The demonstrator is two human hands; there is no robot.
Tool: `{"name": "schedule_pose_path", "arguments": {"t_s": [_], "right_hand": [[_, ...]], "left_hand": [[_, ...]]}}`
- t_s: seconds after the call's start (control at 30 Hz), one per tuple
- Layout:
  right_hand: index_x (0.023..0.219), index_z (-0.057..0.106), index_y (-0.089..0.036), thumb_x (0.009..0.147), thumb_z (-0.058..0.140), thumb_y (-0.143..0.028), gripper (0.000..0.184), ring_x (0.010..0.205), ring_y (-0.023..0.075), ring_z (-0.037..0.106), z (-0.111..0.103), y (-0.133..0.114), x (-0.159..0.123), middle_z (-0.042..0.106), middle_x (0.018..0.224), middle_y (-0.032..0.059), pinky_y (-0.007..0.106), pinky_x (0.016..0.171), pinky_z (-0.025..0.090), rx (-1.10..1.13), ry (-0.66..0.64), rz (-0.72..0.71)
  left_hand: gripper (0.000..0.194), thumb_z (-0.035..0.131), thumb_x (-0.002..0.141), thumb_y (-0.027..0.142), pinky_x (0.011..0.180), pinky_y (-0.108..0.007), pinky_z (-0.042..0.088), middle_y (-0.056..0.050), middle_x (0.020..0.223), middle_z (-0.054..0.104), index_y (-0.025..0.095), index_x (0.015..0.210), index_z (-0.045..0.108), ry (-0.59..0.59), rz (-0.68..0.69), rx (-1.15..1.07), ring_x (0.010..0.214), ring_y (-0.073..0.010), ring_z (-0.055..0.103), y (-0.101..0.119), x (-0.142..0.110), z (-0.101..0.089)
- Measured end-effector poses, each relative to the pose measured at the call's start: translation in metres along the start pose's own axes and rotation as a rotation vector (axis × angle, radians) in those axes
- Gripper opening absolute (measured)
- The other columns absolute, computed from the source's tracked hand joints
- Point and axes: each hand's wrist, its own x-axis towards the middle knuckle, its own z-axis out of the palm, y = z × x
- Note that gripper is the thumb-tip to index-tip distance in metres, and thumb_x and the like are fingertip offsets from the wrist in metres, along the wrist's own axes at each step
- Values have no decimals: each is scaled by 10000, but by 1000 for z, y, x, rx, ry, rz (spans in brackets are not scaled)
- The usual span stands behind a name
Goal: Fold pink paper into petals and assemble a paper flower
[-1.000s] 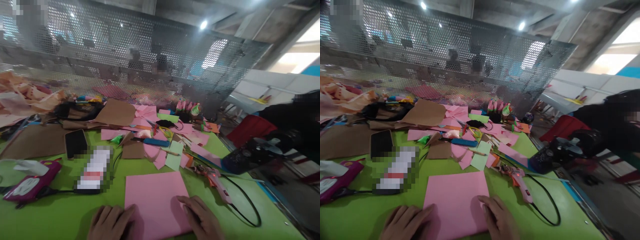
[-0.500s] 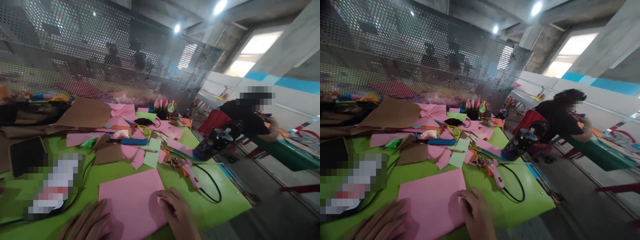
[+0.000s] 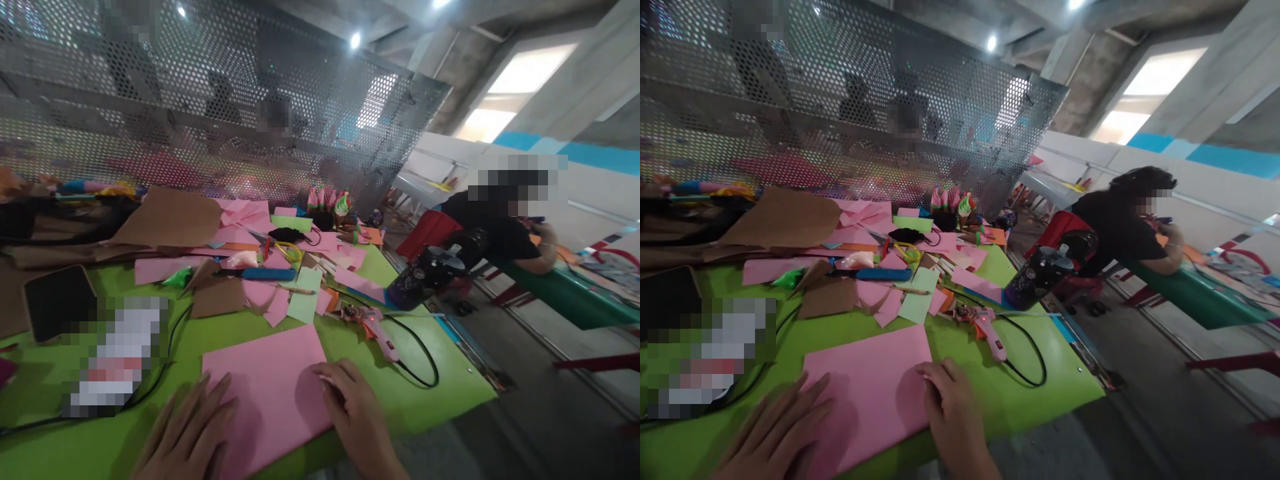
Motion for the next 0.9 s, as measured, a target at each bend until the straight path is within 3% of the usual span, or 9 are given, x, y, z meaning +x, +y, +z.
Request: {"name": "schedule_pose_path", "arguments": {"t_s": [0.1,0.23,0.47,0.67,0.77,0.83,0.9], "right_hand": [[1047,670,-221,914,436,-142,280,871,217,608,0,-2,-1,614,931,76,319,742,509,-44,28,-30],[1073,661,-229,913,438,-122,295,913,227,578,0,-4,-3,580,951,76,344,775,496,-129,38,-55],[1172,642,-273,933,454,-137,333,1006,247,560,-3,3,-7,588,1063,79,410,866,481,-314,76,-111],[1327,544,-293,964,430,-205,391,1209,281,511,-12,-12,-24,566,1331,78,469,960,423,-420,189,-135],[1409,450,-294,949,454,-225,465,1276,263,485,4,-29,-45,525,1420,54,448,1019,392,-427,82,-281],[1449,394,-281,950,469,-321,506,1286,244,496,26,-33,-59,546,1411,26,422,1070,366,-419,-11,-484],[1445,398,-276,965,447,-448,513,1249,219,541,48,-31,-70,602,1352,-4,384,1094,357,-429,21,-614]], "left_hand": [[640,457,809,131,978,-422,456,48,1446,520,389,1394,450,-89,200,-57,1307,-267,482,-5,13,-6],[834,457,695,10,1025,-372,447,58,1475,484,389,1434,387,-196,242,-257,1338,-228,457,-4,24,-15],[640,558,809,215,1048,-473,412,-16,1538,394,388,1411,428,-179,191,-352,1379,-310,387,4,28,-34],[666,626,793,332,1046,-478,401,-17,1553,366,408,1418,410,-177,219,-333,1386,-329,365,4,26,-34],[677,645,774,355,1054,-482,389,-17,1545,380,397,1412,421,-163,229,-334,1386,-336,358,4,24,-29],[678,639,773,369,1056,-473,383,-39,1540,388,361,1416,425,-147,263,-315,1387,-336,353,4,22,-24],[672,628,779,385,1056,-452,380,-68,1535,391,315,1418,431,-127,295,-280,1390,-332,347,4,22,-21]]}}
